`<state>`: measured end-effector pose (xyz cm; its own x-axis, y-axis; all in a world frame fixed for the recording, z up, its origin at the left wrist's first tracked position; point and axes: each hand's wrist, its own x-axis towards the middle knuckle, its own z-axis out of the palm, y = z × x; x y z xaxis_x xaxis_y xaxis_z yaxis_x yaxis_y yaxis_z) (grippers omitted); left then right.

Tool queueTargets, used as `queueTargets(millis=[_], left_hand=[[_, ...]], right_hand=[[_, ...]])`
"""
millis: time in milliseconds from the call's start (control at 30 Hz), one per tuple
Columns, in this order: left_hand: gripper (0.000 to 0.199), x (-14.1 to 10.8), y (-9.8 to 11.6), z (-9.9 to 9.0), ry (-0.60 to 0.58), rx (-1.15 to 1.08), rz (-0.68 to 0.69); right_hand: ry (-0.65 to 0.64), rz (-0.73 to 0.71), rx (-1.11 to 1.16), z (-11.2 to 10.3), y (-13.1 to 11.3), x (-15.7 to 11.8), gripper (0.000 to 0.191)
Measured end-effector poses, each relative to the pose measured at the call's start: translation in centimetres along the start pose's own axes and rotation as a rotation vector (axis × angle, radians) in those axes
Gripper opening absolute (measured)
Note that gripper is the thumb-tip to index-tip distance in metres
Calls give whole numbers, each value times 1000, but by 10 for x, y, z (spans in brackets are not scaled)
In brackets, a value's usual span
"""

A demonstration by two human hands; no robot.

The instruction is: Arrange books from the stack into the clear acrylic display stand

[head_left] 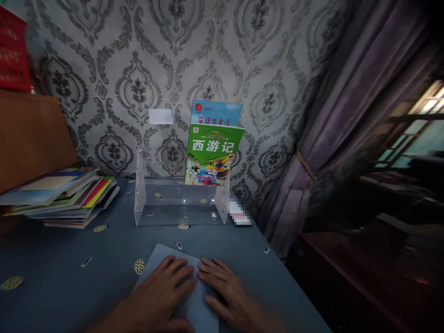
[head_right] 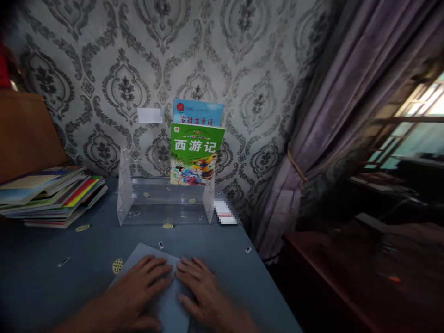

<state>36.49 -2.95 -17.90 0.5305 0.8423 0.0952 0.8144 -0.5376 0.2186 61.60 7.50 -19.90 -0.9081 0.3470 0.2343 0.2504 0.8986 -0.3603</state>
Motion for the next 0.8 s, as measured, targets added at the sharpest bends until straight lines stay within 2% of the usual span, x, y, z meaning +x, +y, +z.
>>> queueTargets(millis=[67, 133, 267, 333, 467, 667, 800], left_hand=[[77, 0, 0, -6, -81, -3, 46], [69, 0, -1, -4, -96, 37, 81], [57, 2, -5, 10, 7, 149, 130], [54, 3, -5, 14, 12, 221, 170], [40, 3, 6, 12, 80, 354, 217], [56, 3, 29, 13, 221, 536, 290], [37, 4, 36, 10, 244, 588, 334]], right_hand=[[59, -2, -7, 4, 8, -1, 42], [98, -28, -8, 6, 11, -2, 41], [115, -37, -27, 4, 8, -1, 40], [127, -45, -43, 5, 8, -1, 40], [158, -70, -73, 11, 15, -4, 41], [169, -75, -43, 22, 30, -3, 41], [174, -102, -1, 24, 38, 1, 42]])
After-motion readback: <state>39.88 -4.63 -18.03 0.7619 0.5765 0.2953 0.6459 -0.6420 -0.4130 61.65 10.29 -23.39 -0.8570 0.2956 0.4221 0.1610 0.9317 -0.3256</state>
